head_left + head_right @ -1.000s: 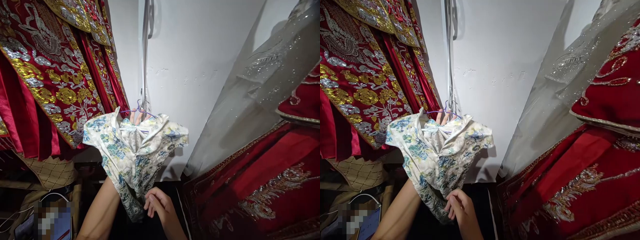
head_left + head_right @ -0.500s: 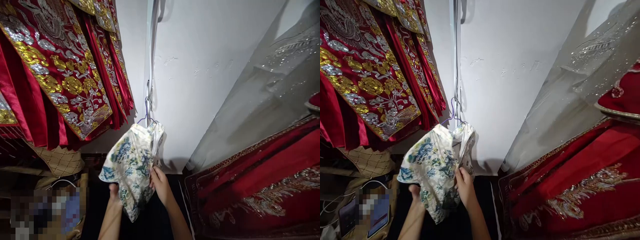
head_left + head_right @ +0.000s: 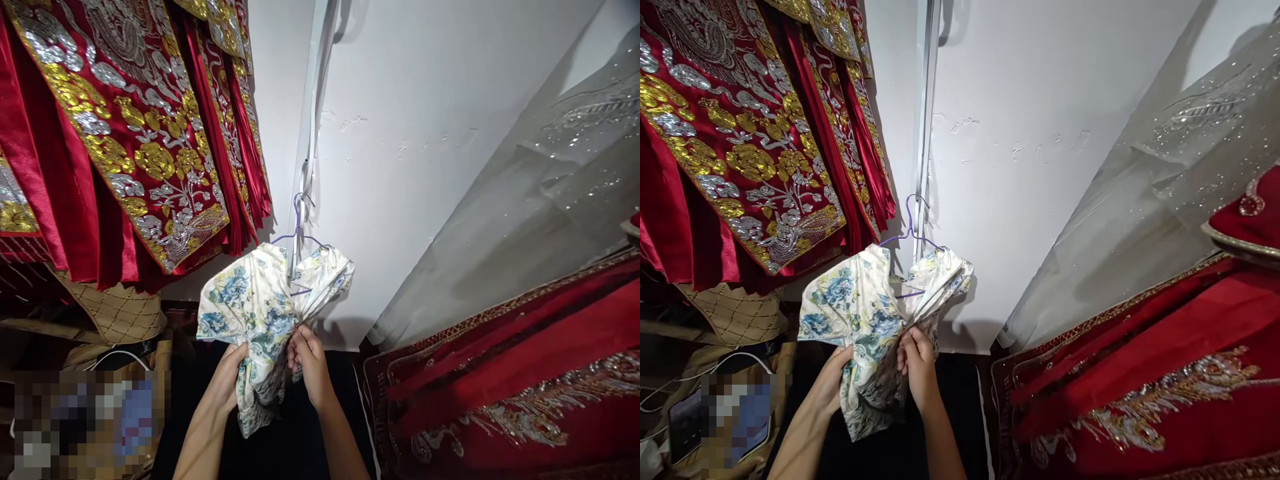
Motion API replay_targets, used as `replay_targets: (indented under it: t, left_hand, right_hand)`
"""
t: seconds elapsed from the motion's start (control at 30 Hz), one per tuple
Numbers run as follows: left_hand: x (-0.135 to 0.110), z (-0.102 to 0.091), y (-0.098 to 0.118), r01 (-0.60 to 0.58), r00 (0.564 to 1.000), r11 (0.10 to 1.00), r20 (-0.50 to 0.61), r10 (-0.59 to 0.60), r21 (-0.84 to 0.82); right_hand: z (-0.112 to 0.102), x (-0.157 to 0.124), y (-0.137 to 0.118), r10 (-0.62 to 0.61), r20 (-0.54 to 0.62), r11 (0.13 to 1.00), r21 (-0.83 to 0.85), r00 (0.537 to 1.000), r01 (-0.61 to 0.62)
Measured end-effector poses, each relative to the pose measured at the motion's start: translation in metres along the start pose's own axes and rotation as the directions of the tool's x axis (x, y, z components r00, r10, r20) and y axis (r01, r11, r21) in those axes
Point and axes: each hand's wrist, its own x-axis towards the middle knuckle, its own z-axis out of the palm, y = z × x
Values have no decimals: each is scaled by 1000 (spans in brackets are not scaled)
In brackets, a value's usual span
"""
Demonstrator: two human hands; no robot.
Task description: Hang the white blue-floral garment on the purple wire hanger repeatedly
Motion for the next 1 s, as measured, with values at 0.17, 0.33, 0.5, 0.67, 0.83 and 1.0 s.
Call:
replay_targets:
  t: [0.17,0.33,0.5,0.67,0.83,1.0]
  left_hand:
    - [25,-22,-3,-221,942,971,-238,238,94]
    - [24,-26,-38,-586,508,480,-165,845,653]
    - [4,0,-64,-617,778,494,380,501,612]
    - [2,12,-63,-627,769,441,423,479,642]
    - [11,9,-72,-662,733,353,475,487,661]
    - [26,8,-54,-665,745,343,557,368,663]
  right_hand:
    - [1,-12,2,-6,-95,1000,28,995,9]
    - [4,-24,8,23,-85,999,-28,996,-26]
    - [11,-28,3,5,47,985,-171,999,3]
    - [4,-2,-32,44,33,971,-235,998,-35]
    - [5,55,-111,-87,-22,992,-95,996,84]
    - [16,72,-142,-222,-24,972,-78,975,220]
